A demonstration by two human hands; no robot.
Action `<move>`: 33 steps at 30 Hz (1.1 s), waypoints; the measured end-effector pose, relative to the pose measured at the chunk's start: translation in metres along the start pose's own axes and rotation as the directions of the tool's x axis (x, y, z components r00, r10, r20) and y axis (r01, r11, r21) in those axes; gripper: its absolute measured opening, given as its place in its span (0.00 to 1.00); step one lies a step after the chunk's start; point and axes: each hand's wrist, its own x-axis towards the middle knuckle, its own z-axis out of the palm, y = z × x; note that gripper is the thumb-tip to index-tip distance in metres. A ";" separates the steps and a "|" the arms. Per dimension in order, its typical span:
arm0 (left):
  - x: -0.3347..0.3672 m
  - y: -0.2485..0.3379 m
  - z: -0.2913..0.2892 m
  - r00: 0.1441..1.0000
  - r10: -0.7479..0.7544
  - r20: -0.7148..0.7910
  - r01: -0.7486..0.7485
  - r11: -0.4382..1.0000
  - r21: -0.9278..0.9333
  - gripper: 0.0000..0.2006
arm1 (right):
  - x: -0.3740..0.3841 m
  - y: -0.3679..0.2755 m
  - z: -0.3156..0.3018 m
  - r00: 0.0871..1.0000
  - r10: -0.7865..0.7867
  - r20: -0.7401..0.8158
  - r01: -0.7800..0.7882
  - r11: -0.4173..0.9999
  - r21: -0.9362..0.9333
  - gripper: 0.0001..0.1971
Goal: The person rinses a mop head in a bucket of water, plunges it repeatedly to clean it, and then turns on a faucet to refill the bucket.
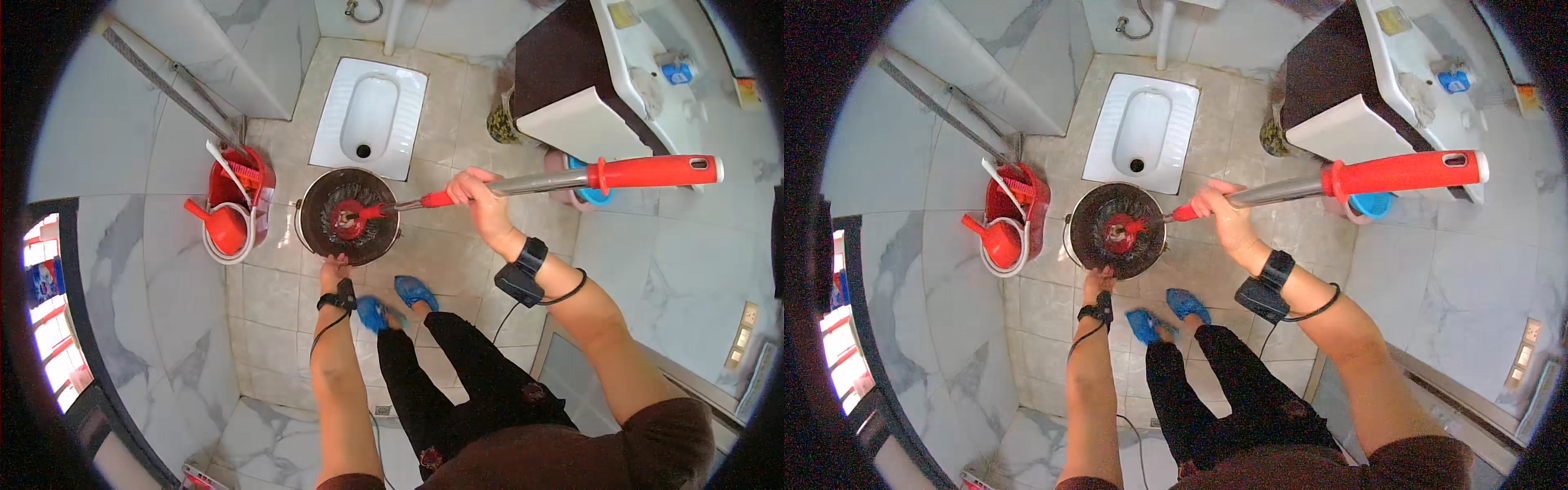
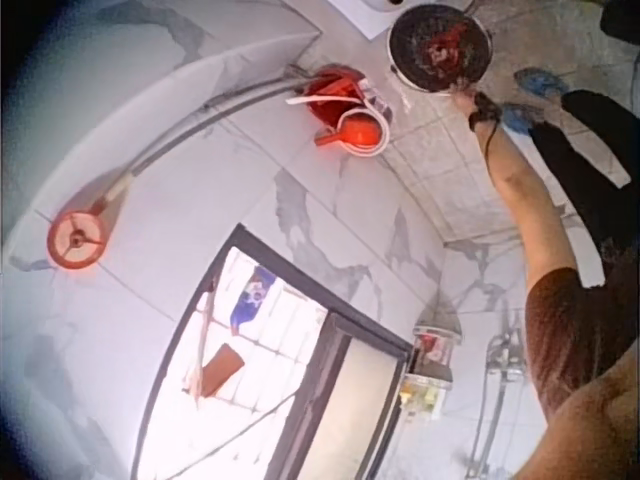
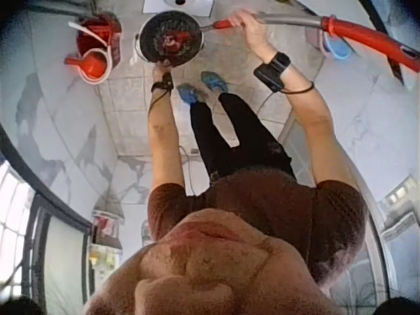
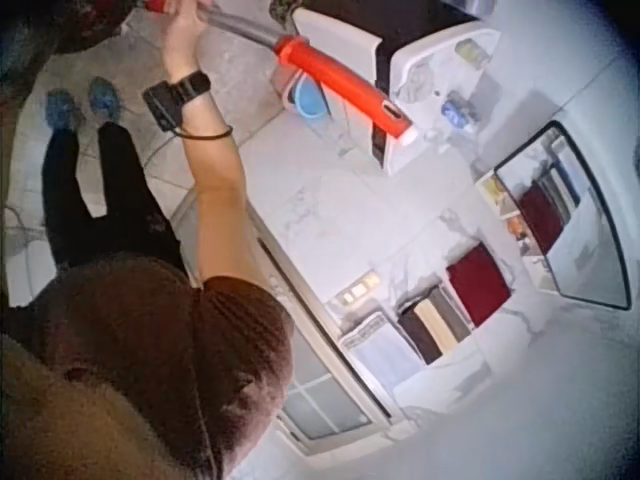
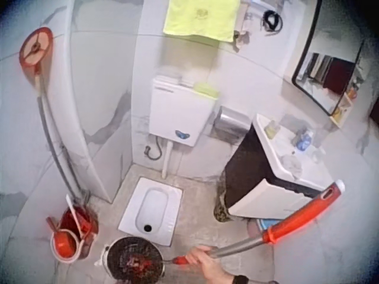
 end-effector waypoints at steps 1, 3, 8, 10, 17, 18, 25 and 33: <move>-0.001 -0.001 -0.011 1.000 -0.004 -0.006 0.004 1.000 -0.008 0.11 | 0.002 -0.002 0.009 1.000 0.014 0.011 -0.014 1.000 0.025 0.13; -0.002 0.007 -0.035 0.944 0.058 0.325 -0.049 0.998 -0.039 0.13 | 0.005 -0.006 0.023 0.999 0.032 0.028 -0.034 0.998 0.046 0.13; -0.043 0.016 -0.016 0.995 0.052 0.083 -0.085 0.883 0.462 0.24 | 0.013 -0.002 0.031 0.998 0.053 0.024 -0.053 0.999 -0.004 0.13; -0.100 0.031 0.054 0.976 0.092 0.196 -0.176 0.864 0.472 0.32 | 0.015 -0.011 0.033 0.998 0.054 0.011 -0.054 0.998 -0.010 0.13; -0.205 0.072 0.194 0.265 0.509 0.819 -0.944 -0.038 0.329 0.32 | 0.031 -0.020 0.079 0.992 0.086 0.093 -0.069 0.983 -0.173 0.11; -0.202 0.075 0.197 0.264 0.528 0.807 -0.940 -0.046 0.338 0.32 | 0.029 -0.021 0.091 0.982 0.158 0.099 -0.139 0.974 -0.179 0.10; -0.179 0.073 0.223 0.460 0.492 0.739 -0.830 -0.057 0.555 0.13 | 0.035 -0.011 0.075 0.975 0.176 0.137 -0.044 0.752 -0.658 0.13; -0.131 0.073 0.243 0.429 0.562 0.707 -0.796 -0.134 0.590 0.09 | 0.065 -0.059 0.085 0.692 -0.076 0.718 0.664 0.458 -0.591 0.10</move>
